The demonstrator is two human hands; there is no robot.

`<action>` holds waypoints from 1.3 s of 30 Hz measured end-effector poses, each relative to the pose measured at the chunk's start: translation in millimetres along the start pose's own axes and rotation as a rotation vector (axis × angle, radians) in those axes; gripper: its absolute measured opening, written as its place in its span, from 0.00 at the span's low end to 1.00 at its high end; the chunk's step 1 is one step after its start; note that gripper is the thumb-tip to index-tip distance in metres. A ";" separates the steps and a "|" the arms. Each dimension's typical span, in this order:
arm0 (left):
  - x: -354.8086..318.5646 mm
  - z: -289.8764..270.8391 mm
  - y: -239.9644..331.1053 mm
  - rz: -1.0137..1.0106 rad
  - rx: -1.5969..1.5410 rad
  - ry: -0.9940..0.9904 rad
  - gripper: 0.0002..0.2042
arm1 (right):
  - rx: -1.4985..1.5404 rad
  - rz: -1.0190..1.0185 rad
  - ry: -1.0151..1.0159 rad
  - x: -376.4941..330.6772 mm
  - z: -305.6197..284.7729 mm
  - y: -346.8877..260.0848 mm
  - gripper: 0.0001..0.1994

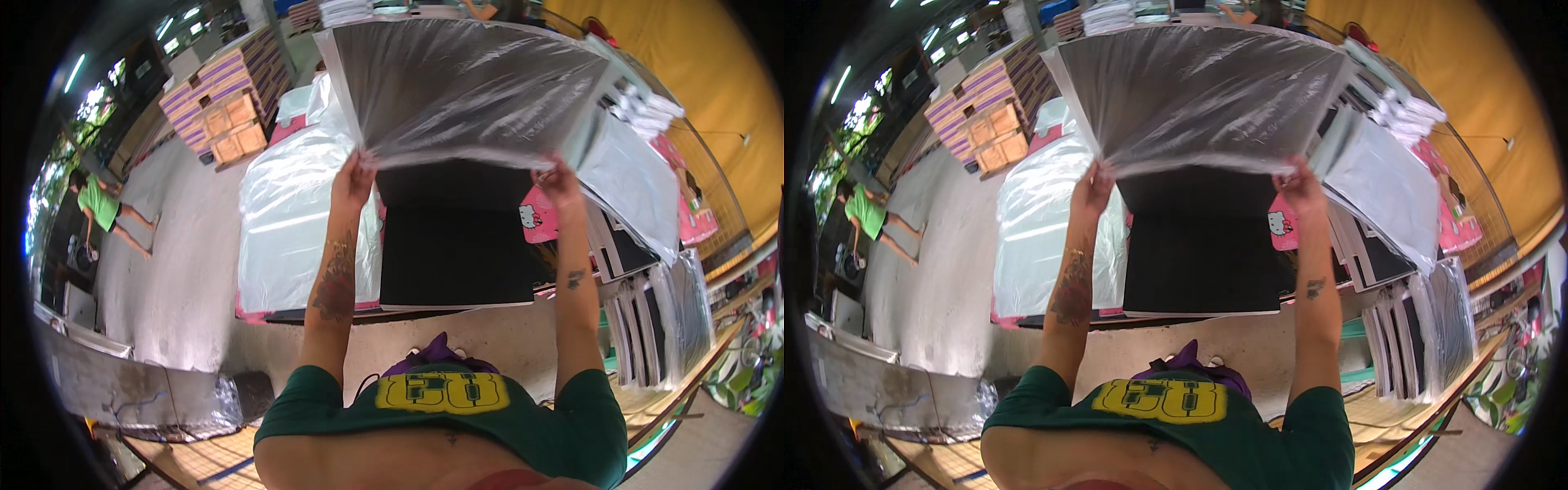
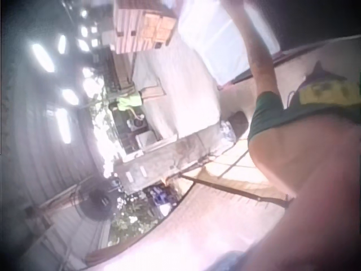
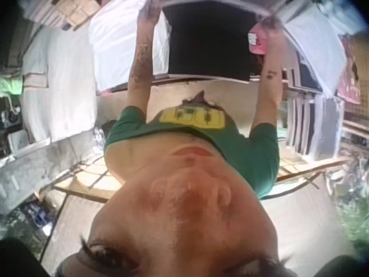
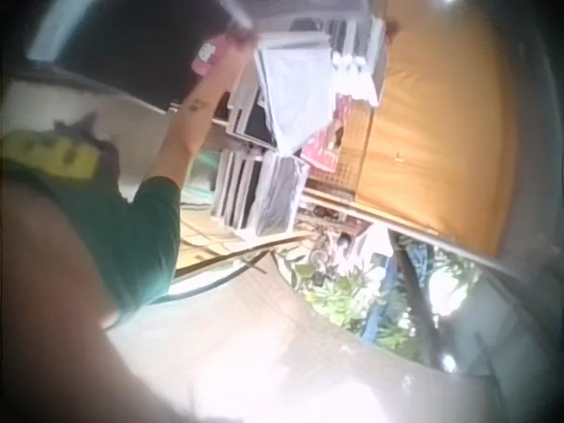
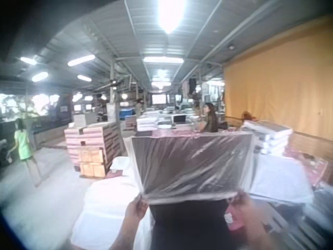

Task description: The person packages sheets of paper by placing each sheet into a plastic bag, folding the bag over the paper, and stacking the completed items.

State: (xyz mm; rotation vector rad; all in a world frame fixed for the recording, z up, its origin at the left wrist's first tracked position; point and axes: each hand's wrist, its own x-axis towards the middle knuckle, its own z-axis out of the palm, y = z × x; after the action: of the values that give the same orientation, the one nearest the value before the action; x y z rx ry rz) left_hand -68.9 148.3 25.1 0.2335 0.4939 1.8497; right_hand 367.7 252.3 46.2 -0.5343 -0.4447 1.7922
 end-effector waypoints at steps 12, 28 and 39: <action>-22.4 56.2 -5.1 0.572 0.977 -0.410 0.14 | -0.743 -0.654 -0.026 -18.5 -1.5 43.5 0.13; -27.2 6.6 -70.1 0.197 1.152 -0.307 0.11 | -0.649 -0.565 0.234 -83.2 -49.6 41.5 0.14; -3.2 146.4 -224.7 -0.023 0.696 -0.557 0.09 | -0.644 -0.727 0.493 -144.8 -103.4 -181.7 0.12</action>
State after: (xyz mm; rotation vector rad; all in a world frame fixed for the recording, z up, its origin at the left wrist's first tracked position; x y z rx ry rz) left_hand 182.7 236.0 55.9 1.1652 0.7174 1.4397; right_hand 604.3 165.5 80.1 -1.0661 -0.7512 0.7587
